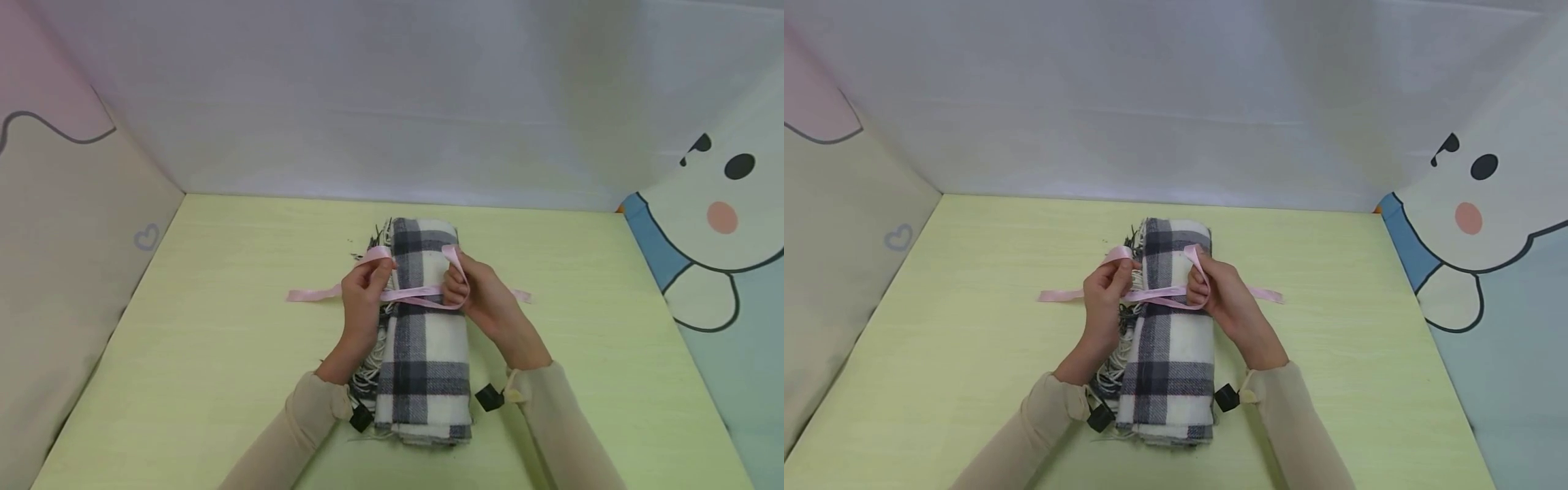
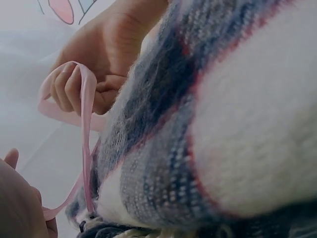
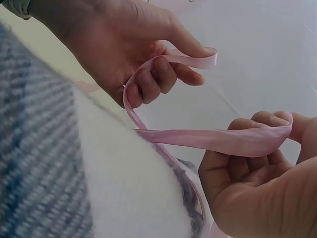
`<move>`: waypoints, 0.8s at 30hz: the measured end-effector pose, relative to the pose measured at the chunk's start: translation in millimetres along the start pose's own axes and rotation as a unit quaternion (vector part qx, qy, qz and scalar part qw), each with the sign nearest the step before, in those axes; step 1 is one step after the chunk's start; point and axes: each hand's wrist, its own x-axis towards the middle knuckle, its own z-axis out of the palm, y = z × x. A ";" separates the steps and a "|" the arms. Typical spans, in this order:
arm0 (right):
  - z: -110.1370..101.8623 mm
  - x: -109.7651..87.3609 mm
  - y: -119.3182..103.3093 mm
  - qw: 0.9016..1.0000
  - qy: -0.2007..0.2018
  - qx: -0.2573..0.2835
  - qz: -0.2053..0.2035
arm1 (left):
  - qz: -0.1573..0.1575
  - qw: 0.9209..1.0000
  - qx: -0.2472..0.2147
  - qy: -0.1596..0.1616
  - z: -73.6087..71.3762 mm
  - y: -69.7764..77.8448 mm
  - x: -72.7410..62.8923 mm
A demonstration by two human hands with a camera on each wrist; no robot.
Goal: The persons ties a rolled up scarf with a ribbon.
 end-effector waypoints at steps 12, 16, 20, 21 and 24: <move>10.4 4.6 -4.2 0.998 0.010 -0.062 0.028 | 0.033 0.998 0.049 -0.034 12.1 2.2 -1.0; 11.2 4.7 -5.7 0.997 -0.001 -0.073 0.036 | 0.046 0.996 0.058 -0.049 14.4 2.0 -0.8; 12.2 4.9 -7.6 0.995 -0.005 -0.087 0.052 | 0.049 0.995 0.064 -0.059 16.8 1.6 -0.6; 12.4 5.0 -8.0 0.994 -0.006 -0.091 0.056 | 0.049 0.995 0.067 -0.058 17.4 1.7 -0.6; 12.3 5.6 -8.6 0.993 -0.013 -0.097 0.062 | 0.047 0.994 0.085 -0.052 19.1 2.5 -0.6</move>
